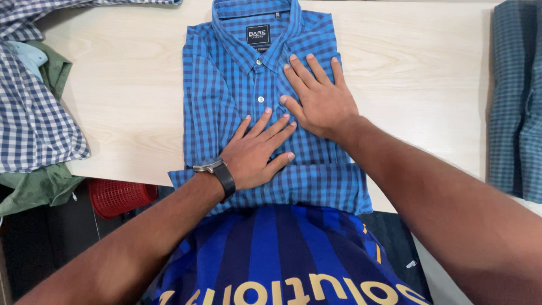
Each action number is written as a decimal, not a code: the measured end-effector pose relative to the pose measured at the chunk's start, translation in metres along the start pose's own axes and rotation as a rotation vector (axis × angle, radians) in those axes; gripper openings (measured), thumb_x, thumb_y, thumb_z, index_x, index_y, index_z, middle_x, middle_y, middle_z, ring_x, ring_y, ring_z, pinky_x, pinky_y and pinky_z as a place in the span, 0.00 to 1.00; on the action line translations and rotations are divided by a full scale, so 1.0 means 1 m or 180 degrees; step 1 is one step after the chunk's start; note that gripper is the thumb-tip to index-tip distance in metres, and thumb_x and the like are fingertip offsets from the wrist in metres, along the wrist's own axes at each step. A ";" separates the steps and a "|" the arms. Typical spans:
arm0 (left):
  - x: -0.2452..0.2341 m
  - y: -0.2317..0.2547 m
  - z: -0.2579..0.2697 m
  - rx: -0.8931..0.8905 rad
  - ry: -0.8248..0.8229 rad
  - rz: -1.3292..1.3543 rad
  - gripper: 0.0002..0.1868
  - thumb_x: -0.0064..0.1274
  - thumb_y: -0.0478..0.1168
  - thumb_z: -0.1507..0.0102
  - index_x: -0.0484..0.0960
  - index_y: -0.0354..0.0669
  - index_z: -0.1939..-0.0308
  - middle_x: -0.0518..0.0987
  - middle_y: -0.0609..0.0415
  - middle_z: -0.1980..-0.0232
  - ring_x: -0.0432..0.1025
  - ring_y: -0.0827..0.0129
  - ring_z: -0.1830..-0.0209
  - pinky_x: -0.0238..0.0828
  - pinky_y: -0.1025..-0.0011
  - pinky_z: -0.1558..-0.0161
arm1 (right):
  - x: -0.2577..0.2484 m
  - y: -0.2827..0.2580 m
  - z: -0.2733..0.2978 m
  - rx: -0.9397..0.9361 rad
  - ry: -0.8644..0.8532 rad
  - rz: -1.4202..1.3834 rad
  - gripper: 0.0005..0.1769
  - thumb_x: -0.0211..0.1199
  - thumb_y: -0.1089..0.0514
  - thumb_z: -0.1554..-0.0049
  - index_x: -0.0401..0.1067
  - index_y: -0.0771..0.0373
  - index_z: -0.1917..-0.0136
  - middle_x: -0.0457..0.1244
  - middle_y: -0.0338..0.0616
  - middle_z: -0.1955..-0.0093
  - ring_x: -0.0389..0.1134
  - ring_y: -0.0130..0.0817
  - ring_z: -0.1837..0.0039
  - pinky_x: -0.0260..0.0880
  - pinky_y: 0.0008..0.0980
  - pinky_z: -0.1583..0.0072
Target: The person folds a blue checkered shirt and a light blue polo shirt on a table. They smooth and align the garments, fold the sleeves and body, and place the finished shirts on the table.
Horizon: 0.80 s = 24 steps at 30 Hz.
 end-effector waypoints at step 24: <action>-0.021 -0.101 0.097 -0.1939 0.1547 0.0325 0.49 0.52 0.61 0.37 0.57 0.24 0.27 0.63 0.28 0.28 0.57 0.38 0.27 0.52 0.42 0.31 | -0.050 -0.023 0.061 0.3015 -0.0573 -0.0265 0.56 0.63 0.30 0.46 0.49 0.67 0.20 0.49 0.70 0.25 0.56 0.67 0.30 0.51 0.70 0.33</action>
Point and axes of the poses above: each hand's wrist, its own z-axis away from the middle knuckle, its own x-axis out of the palm, y = z × x, the point moved 5 cm from there along -z, towards the middle knuckle
